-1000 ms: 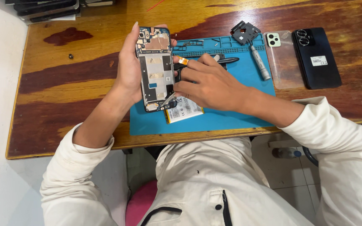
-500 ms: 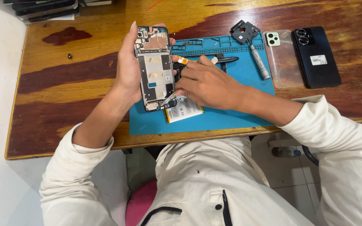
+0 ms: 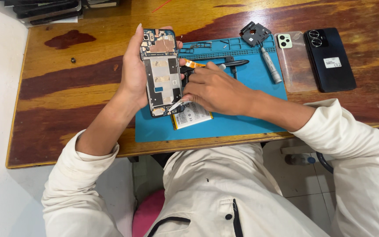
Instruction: The person disassembles a smartphone on a blue mat, using tweezers and a spudger to remove the battery, camera module, and ribbon cables. The person then cleans the internal surfaces and reattaches components, including the camera and flex cables, before placing the battery back into the chassis.
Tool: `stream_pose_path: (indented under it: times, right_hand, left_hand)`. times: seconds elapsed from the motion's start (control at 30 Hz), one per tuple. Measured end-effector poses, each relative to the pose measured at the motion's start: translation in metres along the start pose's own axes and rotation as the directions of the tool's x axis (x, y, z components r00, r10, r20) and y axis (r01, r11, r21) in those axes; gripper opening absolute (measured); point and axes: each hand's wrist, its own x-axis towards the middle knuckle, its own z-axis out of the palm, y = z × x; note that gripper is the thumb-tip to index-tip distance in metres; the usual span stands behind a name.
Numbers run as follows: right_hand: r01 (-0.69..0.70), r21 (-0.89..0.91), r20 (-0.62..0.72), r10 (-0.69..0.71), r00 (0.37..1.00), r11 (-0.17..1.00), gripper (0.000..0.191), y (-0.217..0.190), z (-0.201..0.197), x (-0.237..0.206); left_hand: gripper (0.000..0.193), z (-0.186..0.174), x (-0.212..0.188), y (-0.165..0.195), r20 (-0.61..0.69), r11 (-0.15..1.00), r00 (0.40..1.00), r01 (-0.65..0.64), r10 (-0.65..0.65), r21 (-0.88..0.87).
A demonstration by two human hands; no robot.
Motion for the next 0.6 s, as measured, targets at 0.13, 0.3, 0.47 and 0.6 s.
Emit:
stream_pose_path:
  times: [0.13,0.3,0.47,0.6]
  right_hand:
    - [-0.022,0.089,-0.036,0.025,0.999,0.996,0.016,-0.001,-0.007,0.000]
    - [0.073,0.283,-0.071,-0.055,0.996,0.956,0.028,-0.004,-0.012,0.001]
    - [0.223,0.170,-0.103,-0.208,0.973,0.960,0.042,-0.011,-0.005,0.000]
    - [0.273,0.057,-0.127,-0.264,0.956,0.960,0.036,-0.011,0.002,-0.001]
  left_hand:
    - [0.066,-0.002,0.000,0.001,-0.012,1.000,1.000,0.004,-0.004,-0.021]
    - [0.066,-0.003,0.002,-0.002,0.007,0.999,1.000,-0.013,0.013,-0.042]
    - [0.064,-0.003,0.003,-0.005,0.006,0.998,1.000,-0.027,0.028,-0.063]
    - [0.063,-0.001,0.002,-0.006,0.004,0.997,1.000,-0.021,0.021,-0.072]
